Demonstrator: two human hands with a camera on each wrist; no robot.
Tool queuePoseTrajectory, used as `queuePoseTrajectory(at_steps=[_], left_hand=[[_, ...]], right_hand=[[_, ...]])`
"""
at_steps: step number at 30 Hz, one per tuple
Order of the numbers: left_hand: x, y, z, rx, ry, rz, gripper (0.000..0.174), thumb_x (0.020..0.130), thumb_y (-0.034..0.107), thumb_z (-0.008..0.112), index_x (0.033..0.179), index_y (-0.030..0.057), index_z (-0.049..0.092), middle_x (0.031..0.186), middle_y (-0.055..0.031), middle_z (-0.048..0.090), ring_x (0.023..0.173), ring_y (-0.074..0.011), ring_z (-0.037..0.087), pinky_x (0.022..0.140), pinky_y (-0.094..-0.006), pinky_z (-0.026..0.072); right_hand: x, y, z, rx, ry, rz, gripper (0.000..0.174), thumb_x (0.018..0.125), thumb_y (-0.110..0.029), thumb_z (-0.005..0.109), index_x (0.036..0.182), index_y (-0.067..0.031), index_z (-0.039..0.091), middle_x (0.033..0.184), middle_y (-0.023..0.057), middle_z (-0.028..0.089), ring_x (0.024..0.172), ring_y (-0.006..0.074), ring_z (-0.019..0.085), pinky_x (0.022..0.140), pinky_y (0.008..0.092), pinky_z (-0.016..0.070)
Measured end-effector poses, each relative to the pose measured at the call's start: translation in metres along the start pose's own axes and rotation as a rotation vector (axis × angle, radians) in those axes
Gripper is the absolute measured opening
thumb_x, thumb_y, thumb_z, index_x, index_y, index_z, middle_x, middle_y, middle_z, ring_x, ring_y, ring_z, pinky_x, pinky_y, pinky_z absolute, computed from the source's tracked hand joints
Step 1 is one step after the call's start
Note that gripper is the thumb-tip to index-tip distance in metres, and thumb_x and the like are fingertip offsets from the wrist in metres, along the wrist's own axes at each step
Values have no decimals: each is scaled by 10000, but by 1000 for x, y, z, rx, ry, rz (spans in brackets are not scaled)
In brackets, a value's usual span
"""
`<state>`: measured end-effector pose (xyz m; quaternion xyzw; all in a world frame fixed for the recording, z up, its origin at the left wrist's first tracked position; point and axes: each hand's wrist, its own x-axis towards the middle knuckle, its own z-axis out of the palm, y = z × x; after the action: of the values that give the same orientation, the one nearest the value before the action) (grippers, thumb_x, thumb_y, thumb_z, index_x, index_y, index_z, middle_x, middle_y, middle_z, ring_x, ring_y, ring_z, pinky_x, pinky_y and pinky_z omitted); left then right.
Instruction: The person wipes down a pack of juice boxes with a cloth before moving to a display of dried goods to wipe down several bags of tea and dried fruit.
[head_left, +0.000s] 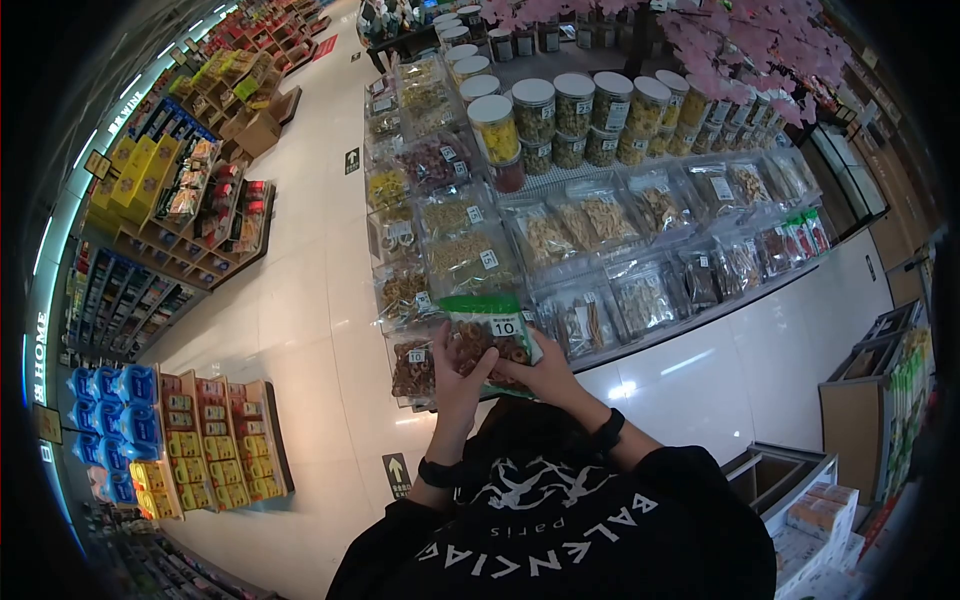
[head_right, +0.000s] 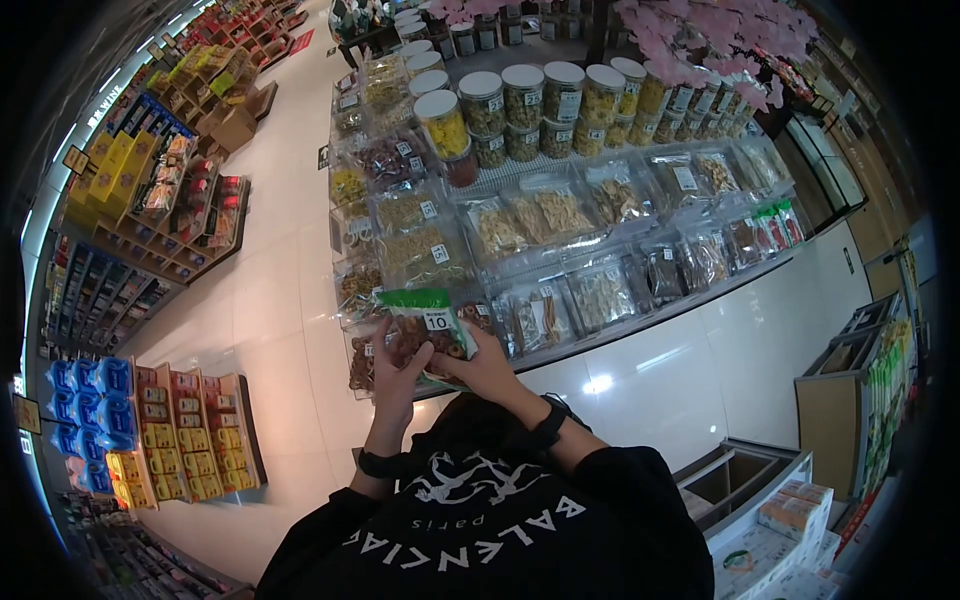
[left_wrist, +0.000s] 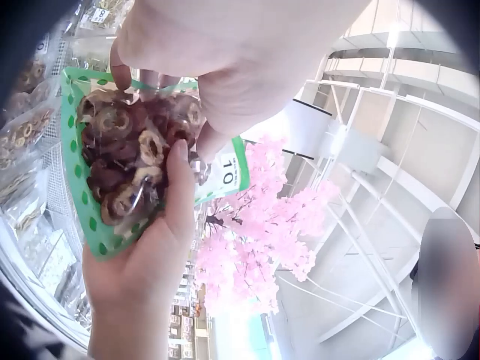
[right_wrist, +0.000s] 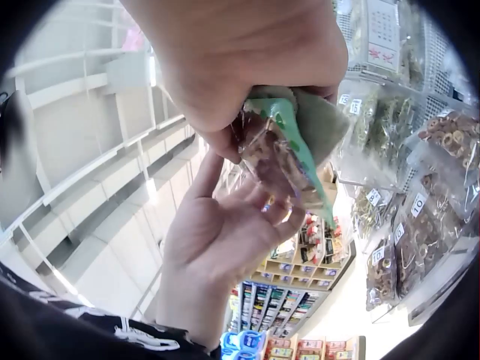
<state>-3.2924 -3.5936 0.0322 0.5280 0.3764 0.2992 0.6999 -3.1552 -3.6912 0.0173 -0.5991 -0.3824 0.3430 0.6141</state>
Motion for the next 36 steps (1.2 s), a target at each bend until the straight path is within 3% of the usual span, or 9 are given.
queuePoseTrajectory(at_steps=[1, 3, 7, 13, 15, 16, 23, 27, 36], left_hand=[[-1, 4, 2, 22, 11, -15, 776, 911, 68, 756, 1536, 19, 299, 1392, -134, 556, 1199, -207, 592, 997, -330, 495], [6, -1, -5, 30, -52, -71, 711, 909, 92, 767, 1489, 5, 365, 1349, -130, 583, 1179, -190, 597, 985, -323, 497], [8, -21, -9, -4, -166, -119, 540, 908, 120, 780, 1353, -22, 510, 1235, -99, 654, 1117, -148, 626, 956, -292, 504], [10, -40, -16, -5, -224, -186, 489, 918, 106, 767, 1323, -4, 516, 1203, -86, 666, 1090, -151, 642, 960, -302, 509], [11, -46, -18, -30, -224, -198, 477, 920, 110, 767, 1313, 2, 520, 1204, -86, 665, 1087, -154, 644, 964, -304, 508], [14, -52, -22, -41, -191, -229, 462, 922, 120, 766, 1301, 11, 525, 1204, -87, 665, 1083, -158, 647, 963, -306, 511], [34, -103, -68, -200, 52, -524, 412, 923, 160, 774, 1256, 47, 558, 1172, -73, 668, 1064, -174, 652, 915, -327, 534], [40, -143, -106, -92, 80, -416, 400, 920, 178, 782, 1241, 47, 584, 1118, -50, 668, 1008, -169, 646, 858, -316, 524], [57, -143, -140, 291, 41, -204, 429, 938, 193, 753, 1283, 20, 566, 1121, -49, 657, 1012, -151, 618, 885, -315, 488]], right_hand=[[0, 3, -3, 131, -15, 88, 567, 855, -179, 824, 1330, 15, 582, 1127, 97, 724, 994, 151, 683, 902, 318, 543], [-1, 7, -10, 297, -22, 204, 417, 880, -104, 796, 1246, 4, 628, 1143, 74, 716, 1000, 135, 681, 894, 303, 552], [-5, 14, -17, 282, 41, 279, 412, 877, -100, 799, 1238, 10, 635, 1148, 80, 715, 998, 139, 681, 893, 304, 553], [-12, 22, -26, 528, 215, 380, 399, 857, -118, 822, 1202, 12, 671, 1069, 68, 735, 937, 128, 689, 838, 283, 554], [-16, 34, -33, 406, 244, 389, 401, 852, -111, 820, 1199, 19, 668, 1069, 78, 734, 937, 140, 693, 835, 289, 558], [-17, 41, -37, 282, 268, 392, 403, 847, -103, 819, 1196, 27, 665, 1069, 88, 733, 937, 152, 697, 831, 296, 563], [-34, 42, -76, 344, 535, 448, 430, 839, -59, 797, 1224, 36, 631, 1110, 120, 718, 955, 192, 707, 833, 327, 572], [-52, 42, -100, 343, 629, 409, 403, 857, -65, 777, 1224, 29, 636, 1108, 112, 721, 967, 185, 701, 840, 320, 566], [-127, 31, -128, 229, 902, 388, 360, 879, -95, 756, 1202, 25, 650, 1083, 88, 718, 959, 167, 682, 841, 307, 542]])
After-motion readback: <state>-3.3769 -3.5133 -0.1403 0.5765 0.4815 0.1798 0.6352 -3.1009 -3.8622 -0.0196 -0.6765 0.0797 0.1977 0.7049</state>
